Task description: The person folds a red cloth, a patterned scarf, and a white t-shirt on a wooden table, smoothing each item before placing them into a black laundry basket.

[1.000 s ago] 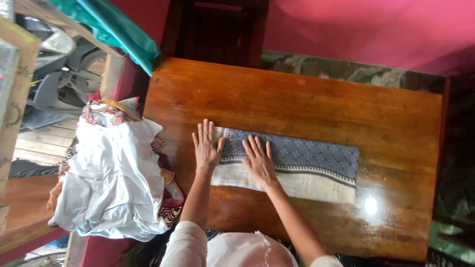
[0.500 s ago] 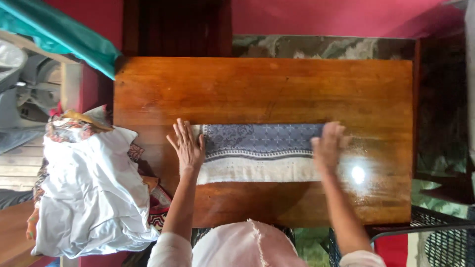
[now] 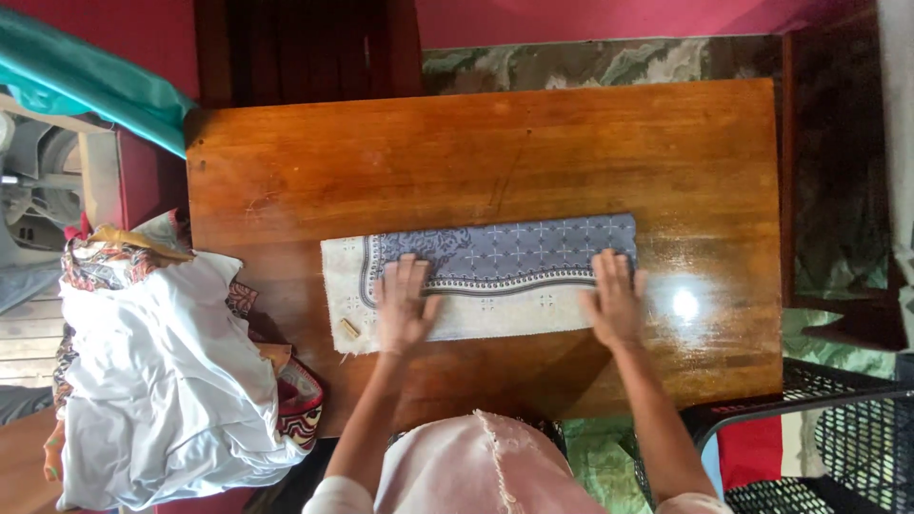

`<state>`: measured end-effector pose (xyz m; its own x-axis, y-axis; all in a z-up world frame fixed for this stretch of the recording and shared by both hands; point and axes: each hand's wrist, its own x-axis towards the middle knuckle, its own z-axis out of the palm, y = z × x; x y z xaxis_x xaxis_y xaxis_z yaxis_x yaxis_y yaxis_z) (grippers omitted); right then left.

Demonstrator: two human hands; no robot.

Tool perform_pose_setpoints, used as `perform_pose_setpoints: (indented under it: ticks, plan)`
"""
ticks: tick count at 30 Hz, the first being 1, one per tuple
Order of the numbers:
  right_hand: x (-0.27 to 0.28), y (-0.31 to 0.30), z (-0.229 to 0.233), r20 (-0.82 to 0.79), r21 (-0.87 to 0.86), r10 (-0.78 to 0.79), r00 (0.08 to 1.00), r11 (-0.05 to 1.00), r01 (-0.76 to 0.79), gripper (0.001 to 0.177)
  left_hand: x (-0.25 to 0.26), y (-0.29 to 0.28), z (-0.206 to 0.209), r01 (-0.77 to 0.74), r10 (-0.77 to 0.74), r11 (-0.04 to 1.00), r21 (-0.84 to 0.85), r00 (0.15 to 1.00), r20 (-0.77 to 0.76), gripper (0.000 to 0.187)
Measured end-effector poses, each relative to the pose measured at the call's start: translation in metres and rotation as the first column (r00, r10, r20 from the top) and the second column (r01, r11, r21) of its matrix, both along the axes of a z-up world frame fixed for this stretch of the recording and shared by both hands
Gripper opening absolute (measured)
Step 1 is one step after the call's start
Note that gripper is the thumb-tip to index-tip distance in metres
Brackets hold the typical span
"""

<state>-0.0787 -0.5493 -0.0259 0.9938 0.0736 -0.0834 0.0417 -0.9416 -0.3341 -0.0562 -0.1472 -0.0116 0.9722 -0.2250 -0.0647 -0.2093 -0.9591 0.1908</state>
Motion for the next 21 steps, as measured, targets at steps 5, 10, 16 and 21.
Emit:
perform_pose_setpoints:
  ticks: [5,10,16,21]
  plan:
    - [-0.013,-0.031,-0.002,-0.046,-0.039,-0.132,0.99,0.991,0.13,0.074,-0.026,0.051,-0.018,-0.356,0.365,0.928,0.113,0.929,-0.063,0.077]
    - [0.007,0.033,-0.02,0.005,0.087,-0.212,0.977,0.974,0.211,0.067,0.005,0.004,0.01,-0.313,0.321,0.942,-0.119,0.946,0.048,0.077]
    - [0.062,0.095,-0.011,0.138,-0.115,0.207,0.969,0.975,-0.192,0.067,0.041,-0.049,-0.004,-0.004,0.005,0.995,-0.096,1.0,0.01,0.071]
    - [0.075,0.01,-0.024,0.354,-0.222,0.164,0.921,0.971,-0.088,0.063,0.04,0.013,-0.003,-0.211,0.211,0.977,-0.019,0.978,-0.004,0.071]
